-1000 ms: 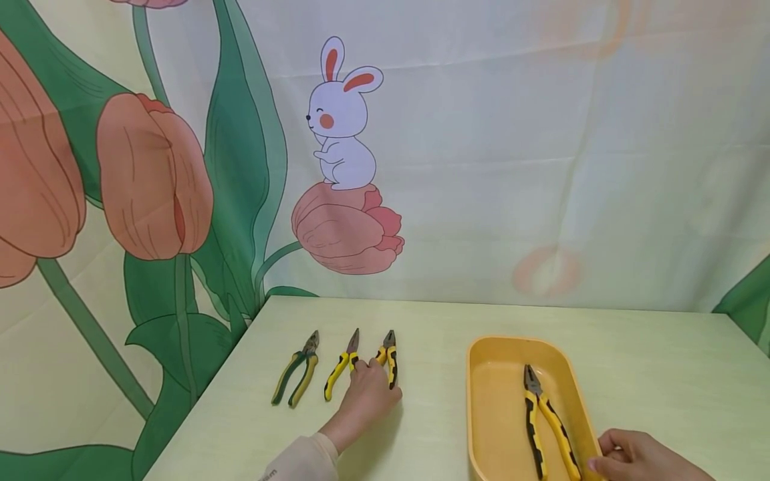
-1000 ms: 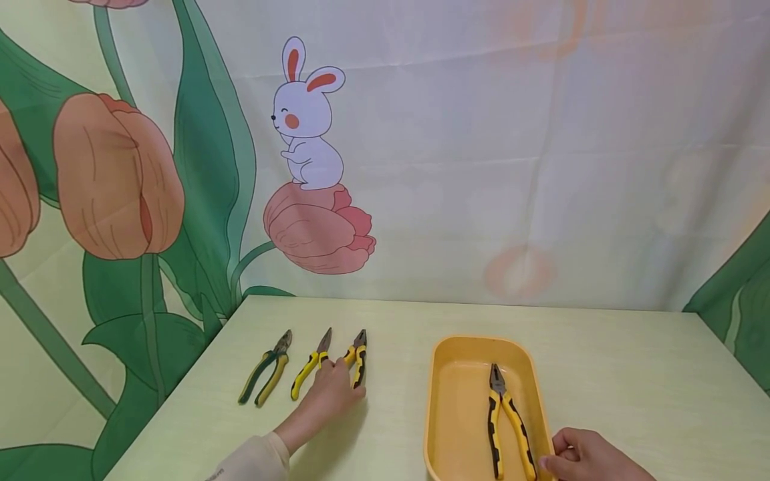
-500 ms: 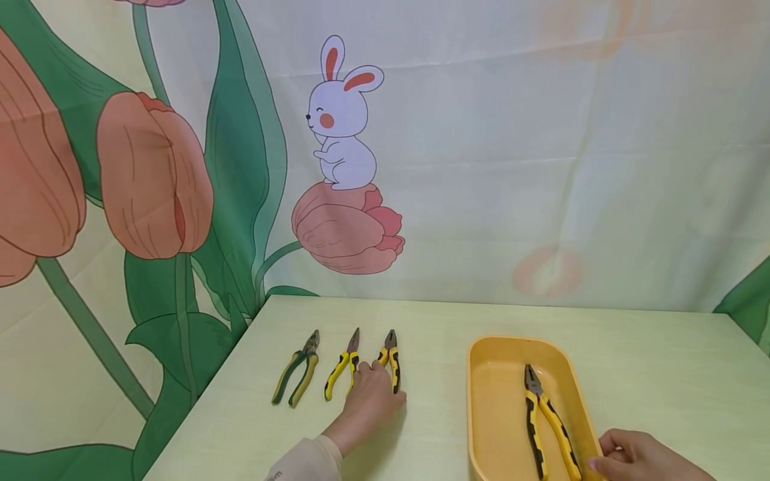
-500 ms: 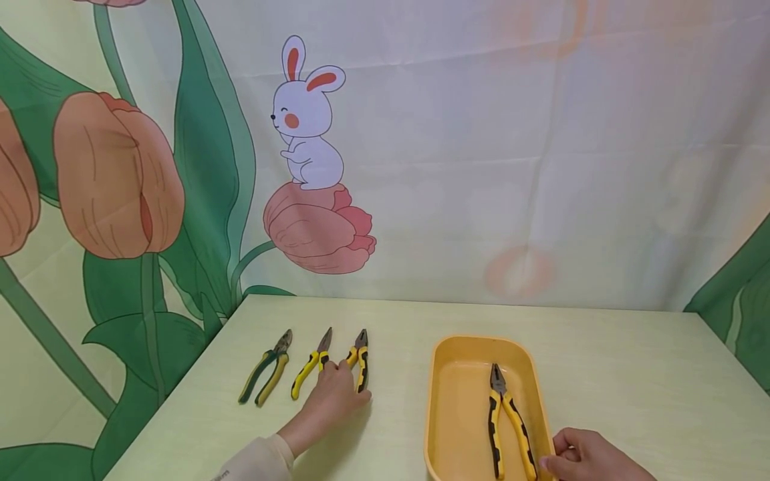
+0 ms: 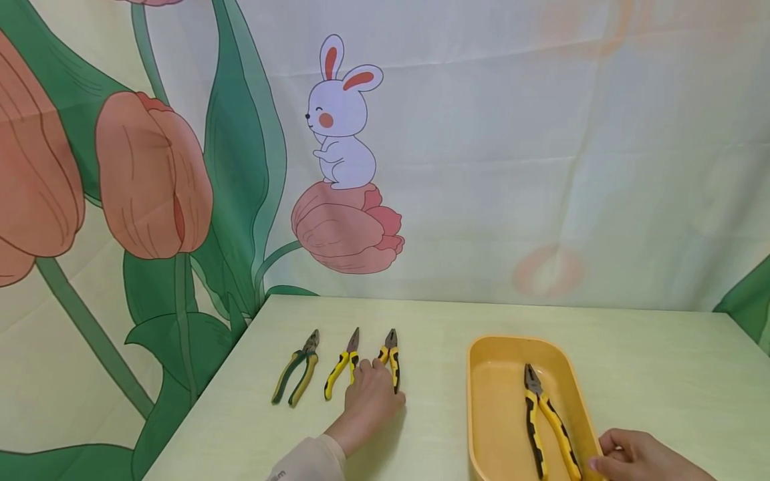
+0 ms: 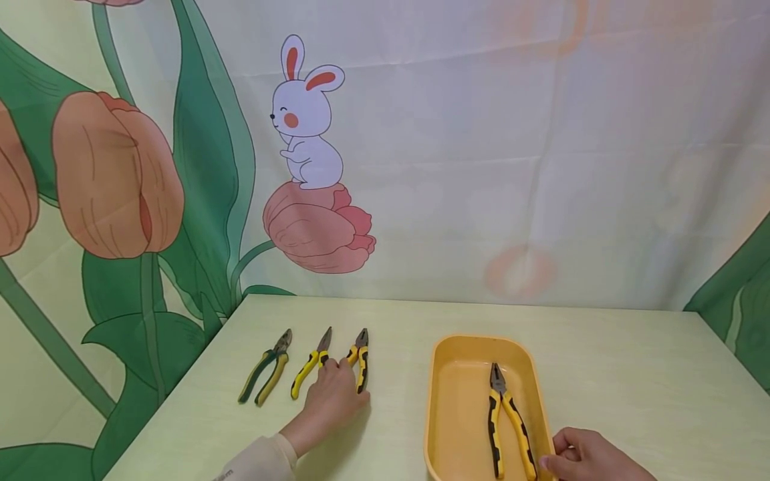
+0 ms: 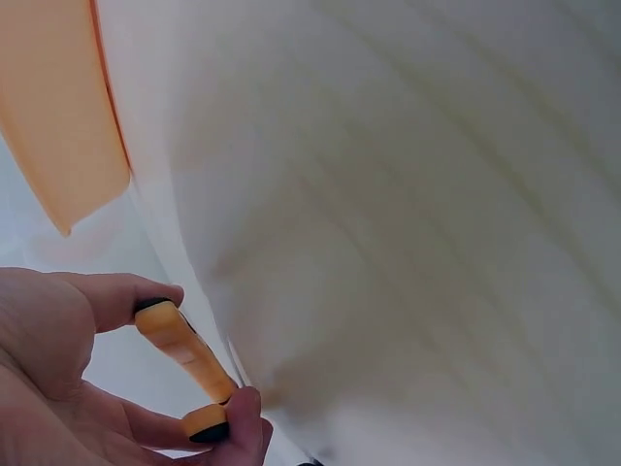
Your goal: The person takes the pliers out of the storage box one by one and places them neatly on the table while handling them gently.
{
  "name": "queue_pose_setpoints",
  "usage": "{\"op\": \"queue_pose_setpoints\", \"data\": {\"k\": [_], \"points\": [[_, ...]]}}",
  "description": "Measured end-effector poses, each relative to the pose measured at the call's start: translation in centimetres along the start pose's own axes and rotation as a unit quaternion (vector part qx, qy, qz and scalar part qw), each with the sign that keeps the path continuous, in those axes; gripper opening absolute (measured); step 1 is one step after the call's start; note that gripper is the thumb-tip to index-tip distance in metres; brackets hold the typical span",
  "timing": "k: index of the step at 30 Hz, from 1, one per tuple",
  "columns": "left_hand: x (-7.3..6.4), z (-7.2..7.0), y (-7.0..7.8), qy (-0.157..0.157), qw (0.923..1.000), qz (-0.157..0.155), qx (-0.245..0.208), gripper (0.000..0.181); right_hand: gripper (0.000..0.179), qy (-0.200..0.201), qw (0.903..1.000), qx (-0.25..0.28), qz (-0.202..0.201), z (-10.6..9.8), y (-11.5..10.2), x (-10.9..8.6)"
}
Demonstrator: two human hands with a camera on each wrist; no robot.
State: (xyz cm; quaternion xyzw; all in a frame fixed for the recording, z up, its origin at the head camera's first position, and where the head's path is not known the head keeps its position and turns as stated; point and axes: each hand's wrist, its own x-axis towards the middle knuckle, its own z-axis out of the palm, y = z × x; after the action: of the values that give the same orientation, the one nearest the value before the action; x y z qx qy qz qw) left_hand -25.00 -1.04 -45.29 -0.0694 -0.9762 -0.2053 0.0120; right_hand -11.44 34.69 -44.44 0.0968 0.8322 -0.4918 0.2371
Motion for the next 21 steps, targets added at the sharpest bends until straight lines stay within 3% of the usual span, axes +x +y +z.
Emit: {"op": "queue_pose_setpoints", "data": {"k": [14,21], "points": [[0.14,-0.04,0.16,-0.001,0.9983,0.0,0.058,0.051,0.015,-0.013,0.9999,0.01,-0.003,-0.21,-0.12,-0.09],[0.07,-0.01,0.09,-0.004,0.9988,0.001,0.05,0.052,0.016,-0.035,0.9989,0.017,-0.024,-0.64,0.22,0.01]]}}
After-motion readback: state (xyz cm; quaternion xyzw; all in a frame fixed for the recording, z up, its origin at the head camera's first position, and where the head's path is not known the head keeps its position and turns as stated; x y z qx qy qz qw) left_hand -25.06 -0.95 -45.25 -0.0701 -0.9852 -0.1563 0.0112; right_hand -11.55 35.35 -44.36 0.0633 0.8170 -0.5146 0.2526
